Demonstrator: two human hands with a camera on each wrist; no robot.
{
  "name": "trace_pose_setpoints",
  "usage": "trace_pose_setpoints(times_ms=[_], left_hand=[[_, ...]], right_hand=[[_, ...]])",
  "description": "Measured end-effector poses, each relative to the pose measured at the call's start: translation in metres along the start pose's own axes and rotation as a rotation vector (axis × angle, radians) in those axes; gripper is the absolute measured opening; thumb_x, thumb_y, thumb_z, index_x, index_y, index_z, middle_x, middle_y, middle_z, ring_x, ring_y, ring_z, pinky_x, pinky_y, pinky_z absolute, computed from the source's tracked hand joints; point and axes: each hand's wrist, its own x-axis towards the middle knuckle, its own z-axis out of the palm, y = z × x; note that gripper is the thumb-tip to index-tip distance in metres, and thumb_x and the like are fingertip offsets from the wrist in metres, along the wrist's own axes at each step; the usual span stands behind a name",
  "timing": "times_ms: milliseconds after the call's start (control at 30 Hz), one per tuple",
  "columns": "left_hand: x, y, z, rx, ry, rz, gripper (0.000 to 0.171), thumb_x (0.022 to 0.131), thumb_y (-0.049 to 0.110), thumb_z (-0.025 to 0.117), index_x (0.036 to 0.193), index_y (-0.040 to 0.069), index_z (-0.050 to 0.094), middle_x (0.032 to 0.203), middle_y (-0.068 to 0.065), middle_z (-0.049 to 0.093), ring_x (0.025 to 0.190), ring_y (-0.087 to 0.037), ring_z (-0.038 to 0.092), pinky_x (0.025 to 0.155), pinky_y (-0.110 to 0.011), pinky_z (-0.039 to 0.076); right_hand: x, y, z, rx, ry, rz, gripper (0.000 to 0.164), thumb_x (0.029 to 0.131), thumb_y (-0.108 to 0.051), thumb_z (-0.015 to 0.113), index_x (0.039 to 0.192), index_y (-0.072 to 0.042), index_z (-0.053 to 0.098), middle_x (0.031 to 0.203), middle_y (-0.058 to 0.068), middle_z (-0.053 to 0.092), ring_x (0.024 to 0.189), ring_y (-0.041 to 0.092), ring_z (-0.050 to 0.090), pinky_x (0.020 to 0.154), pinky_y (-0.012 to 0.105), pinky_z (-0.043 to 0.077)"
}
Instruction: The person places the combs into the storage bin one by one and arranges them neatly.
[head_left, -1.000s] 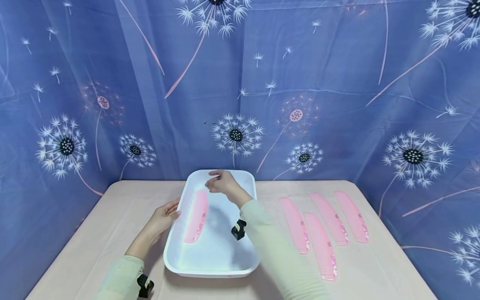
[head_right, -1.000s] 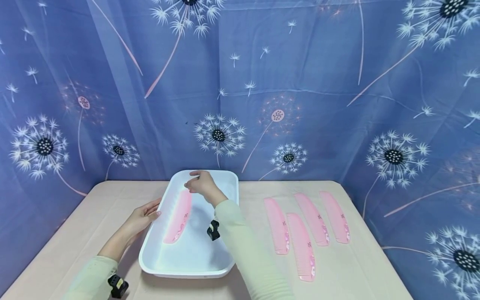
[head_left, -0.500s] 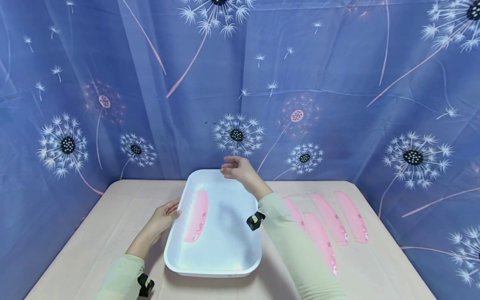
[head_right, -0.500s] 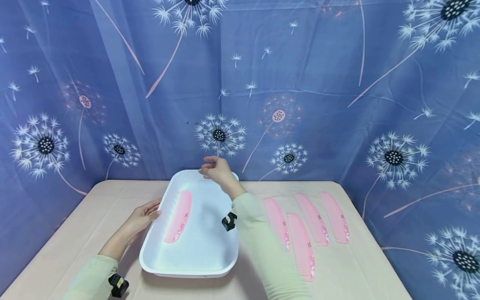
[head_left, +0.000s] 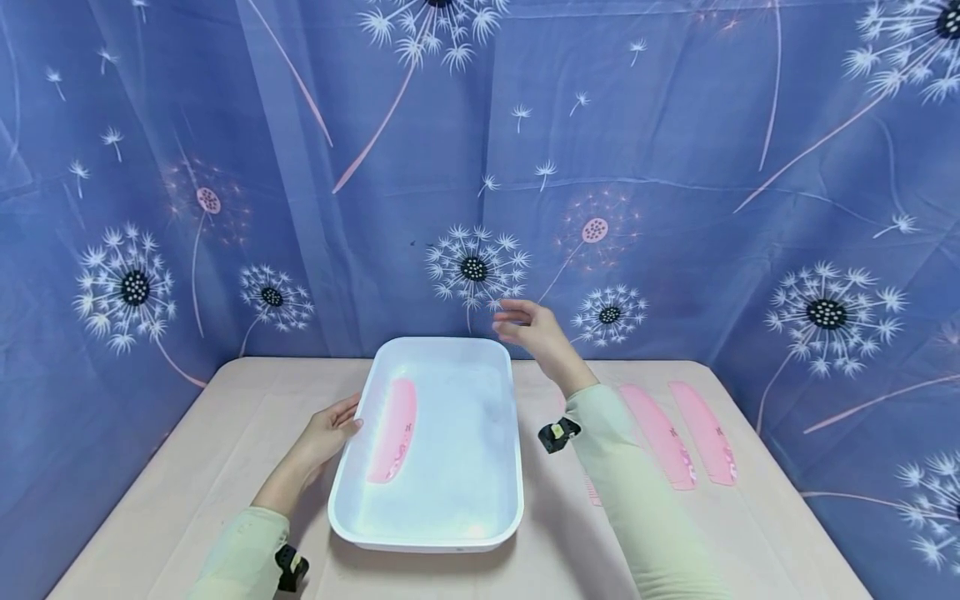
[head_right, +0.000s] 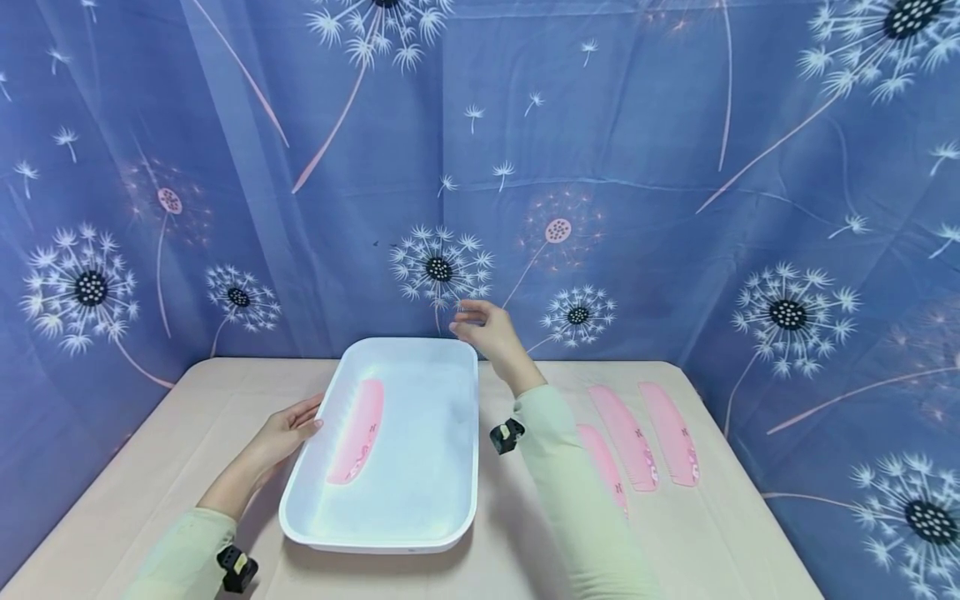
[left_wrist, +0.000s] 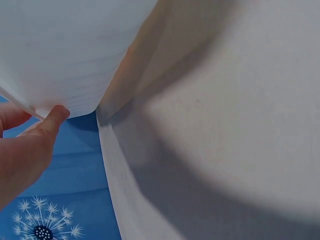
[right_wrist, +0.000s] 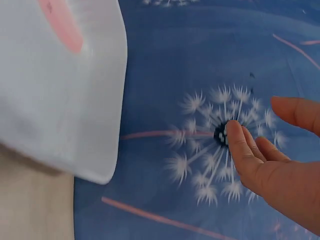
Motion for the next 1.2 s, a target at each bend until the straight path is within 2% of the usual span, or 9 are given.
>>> trace_pose_setpoints(times_ms=[233, 467, 567, 700, 967, 1100, 1200], left_hand=[[-0.001, 0.001, -0.001, -0.006, -0.005, 0.012, 0.052, 0.098, 0.002, 0.047, 0.147, -0.005, 0.029, 0.148, -0.027, 0.034, 0.137, -0.039, 0.034, 0.113, -0.043, 0.033], [-0.002, 0.001, -0.002, 0.0, -0.01, 0.0, 0.053, 0.099, 0.003, 0.047, 0.148, -0.004, 0.029, 0.149, -0.026, 0.034, 0.137, -0.038, 0.033, 0.114, -0.042, 0.033], [-0.003, 0.002, -0.002, 0.004, -0.015, -0.002, 0.053, 0.099, 0.004, 0.047, 0.148, -0.004, 0.029, 0.149, -0.026, 0.034, 0.138, -0.038, 0.033, 0.114, -0.042, 0.033], [-0.003, 0.002, -0.002, 0.01, -0.026, 0.001, 0.053, 0.099, 0.005, 0.047, 0.148, -0.003, 0.029, 0.149, -0.026, 0.034, 0.138, -0.038, 0.033, 0.114, -0.043, 0.033], [-0.004, 0.003, -0.003, 0.025, -0.023, -0.007, 0.054, 0.099, 0.007, 0.048, 0.149, -0.001, 0.029, 0.149, -0.025, 0.034, 0.138, -0.038, 0.034, 0.114, -0.044, 0.033], [-0.005, 0.003, -0.002, 0.03, -0.023, -0.016, 0.054, 0.099, 0.008, 0.048, 0.149, 0.001, 0.029, 0.149, -0.024, 0.035, 0.138, -0.037, 0.034, 0.114, -0.044, 0.033], [-0.004, 0.003, -0.002, 0.029, -0.022, -0.015, 0.054, 0.099, 0.008, 0.048, 0.149, 0.0, 0.029, 0.149, -0.024, 0.034, 0.138, -0.037, 0.034, 0.114, -0.044, 0.033]], right_hand=[[-0.007, 0.009, -0.029, 0.036, 0.025, 0.019, 0.054, 0.094, 0.001, 0.056, 0.144, 0.005, 0.035, 0.136, 0.025, 0.049, 0.126, 0.039, 0.048, 0.104, 0.034, 0.048], [-0.016, 0.021, -0.057, -0.001, 0.059, 0.043, 0.057, 0.094, -0.002, 0.057, 0.146, 0.004, 0.032, 0.138, 0.026, 0.046, 0.124, 0.036, 0.05, 0.106, 0.035, 0.046], [-0.02, 0.028, -0.069, -0.014, 0.077, 0.055, 0.057, 0.095, -0.004, 0.057, 0.146, 0.003, 0.032, 0.137, 0.025, 0.046, 0.12, 0.03, 0.054, 0.107, 0.036, 0.044], [-0.026, 0.039, -0.082, -0.02, 0.095, 0.057, 0.057, 0.095, -0.003, 0.057, 0.145, 0.005, 0.032, 0.136, 0.025, 0.046, 0.111, 0.02, 0.058, 0.105, 0.032, 0.047], [-0.038, 0.055, -0.099, -0.008, 0.141, 0.09, 0.058, 0.095, -0.001, 0.057, 0.146, 0.006, 0.03, 0.134, 0.024, 0.047, 0.095, 0.004, 0.061, 0.1, 0.026, 0.05], [-0.043, 0.062, -0.104, -0.007, 0.149, 0.111, 0.058, 0.095, 0.002, 0.054, 0.146, 0.007, 0.028, 0.137, 0.027, 0.044, 0.111, 0.022, 0.061, 0.101, 0.027, 0.049], [-0.047, 0.068, -0.108, -0.02, 0.147, 0.14, 0.058, 0.096, 0.001, 0.053, 0.147, 0.006, 0.026, 0.14, 0.028, 0.042, 0.125, 0.032, 0.051, 0.101, 0.027, 0.049]])
